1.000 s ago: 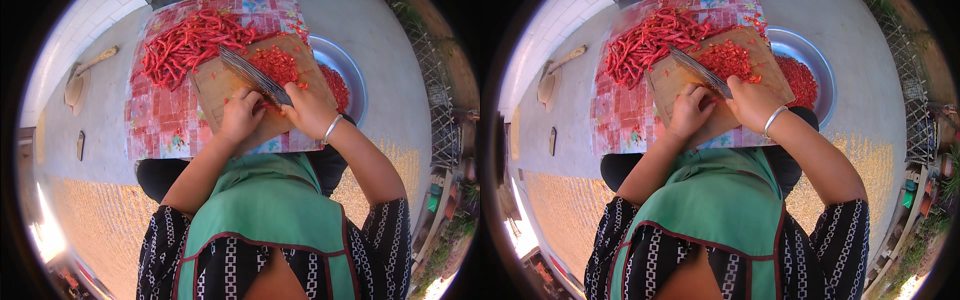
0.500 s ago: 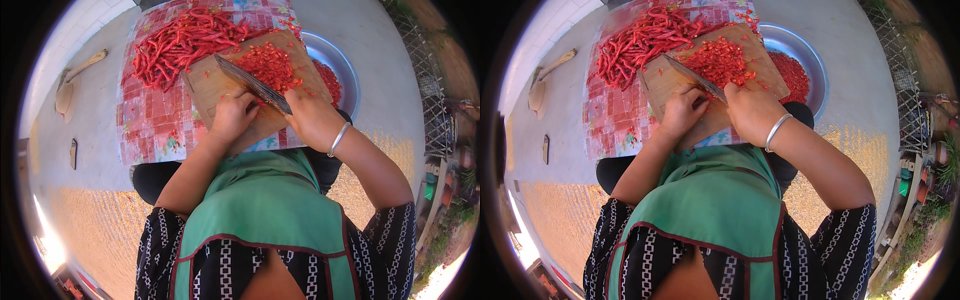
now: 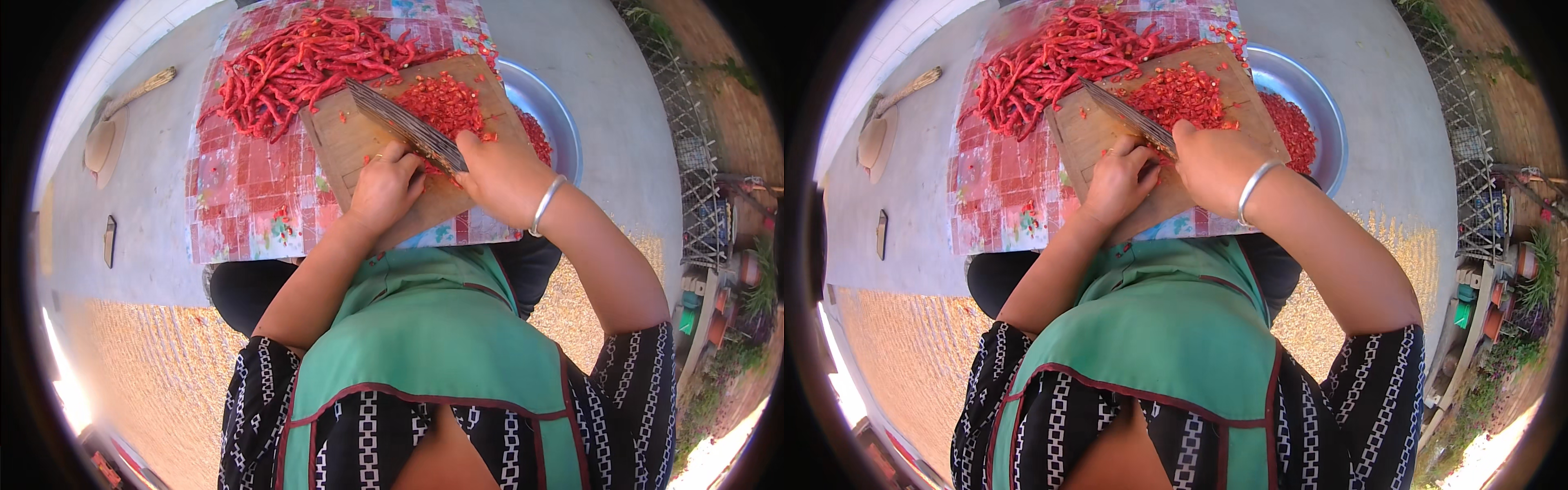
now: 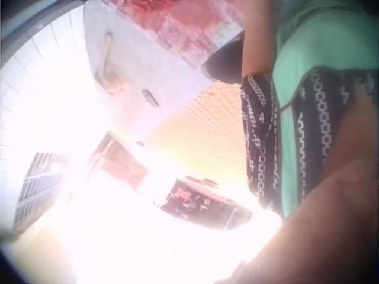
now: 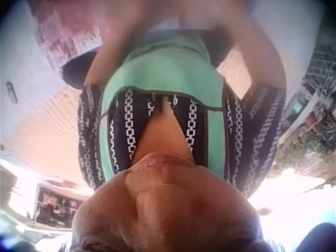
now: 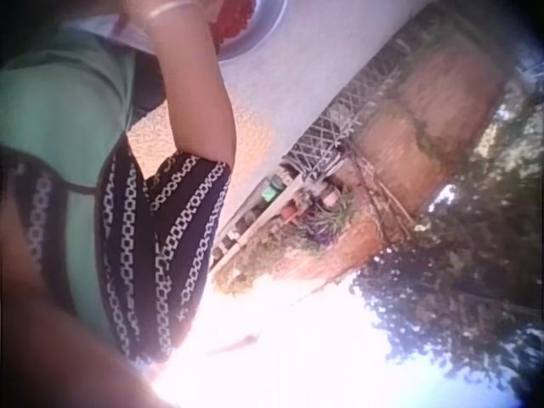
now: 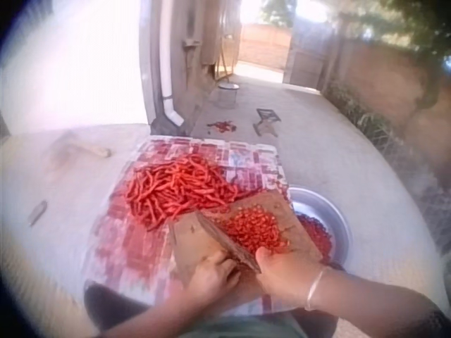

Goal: The person chops red peppers on a wooden board using a knife. They pick up handfuls of the peppers from a table and place them onto the board before cutting them into small pieces and moving the pieces into a bowl.

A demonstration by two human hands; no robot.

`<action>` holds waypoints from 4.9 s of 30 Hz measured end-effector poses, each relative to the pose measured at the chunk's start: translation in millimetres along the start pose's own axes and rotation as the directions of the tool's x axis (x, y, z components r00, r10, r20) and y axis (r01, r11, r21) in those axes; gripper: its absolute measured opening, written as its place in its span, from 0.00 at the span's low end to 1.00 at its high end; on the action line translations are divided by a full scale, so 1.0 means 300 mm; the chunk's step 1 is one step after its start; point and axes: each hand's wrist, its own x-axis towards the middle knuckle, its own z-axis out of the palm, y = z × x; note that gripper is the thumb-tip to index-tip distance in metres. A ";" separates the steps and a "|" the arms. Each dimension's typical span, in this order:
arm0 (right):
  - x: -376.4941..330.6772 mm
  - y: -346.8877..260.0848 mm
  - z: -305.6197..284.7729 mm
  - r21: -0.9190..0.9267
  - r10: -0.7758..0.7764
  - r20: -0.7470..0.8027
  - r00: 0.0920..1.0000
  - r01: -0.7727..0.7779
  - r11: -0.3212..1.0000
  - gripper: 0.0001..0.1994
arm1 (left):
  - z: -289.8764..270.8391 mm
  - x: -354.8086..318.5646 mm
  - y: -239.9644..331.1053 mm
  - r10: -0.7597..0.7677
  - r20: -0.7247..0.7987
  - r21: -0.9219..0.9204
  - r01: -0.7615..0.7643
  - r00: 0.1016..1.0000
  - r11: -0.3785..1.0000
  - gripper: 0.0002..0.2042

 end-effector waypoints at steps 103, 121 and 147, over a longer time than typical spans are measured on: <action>-0.005 -0.218 0.142 0.016 0.135 -0.031 0.990 -0.135 0.991 0.17 | -0.172 -0.110 -0.135 0.027 0.104 -0.115 -0.015 0.994 0.993 0.07; 0.065 -0.249 0.220 -0.072 0.111 -0.223 0.968 -0.130 0.989 0.18 | -0.176 -0.100 -0.150 0.017 0.157 0.023 -0.020 0.987 1.000 0.06; 0.011 -0.153 0.269 0.221 0.080 -0.204 0.976 -0.034 0.975 0.15 | -0.218 -0.129 -0.115 -0.188 0.030 0.094 0.185 0.982 0.978 0.14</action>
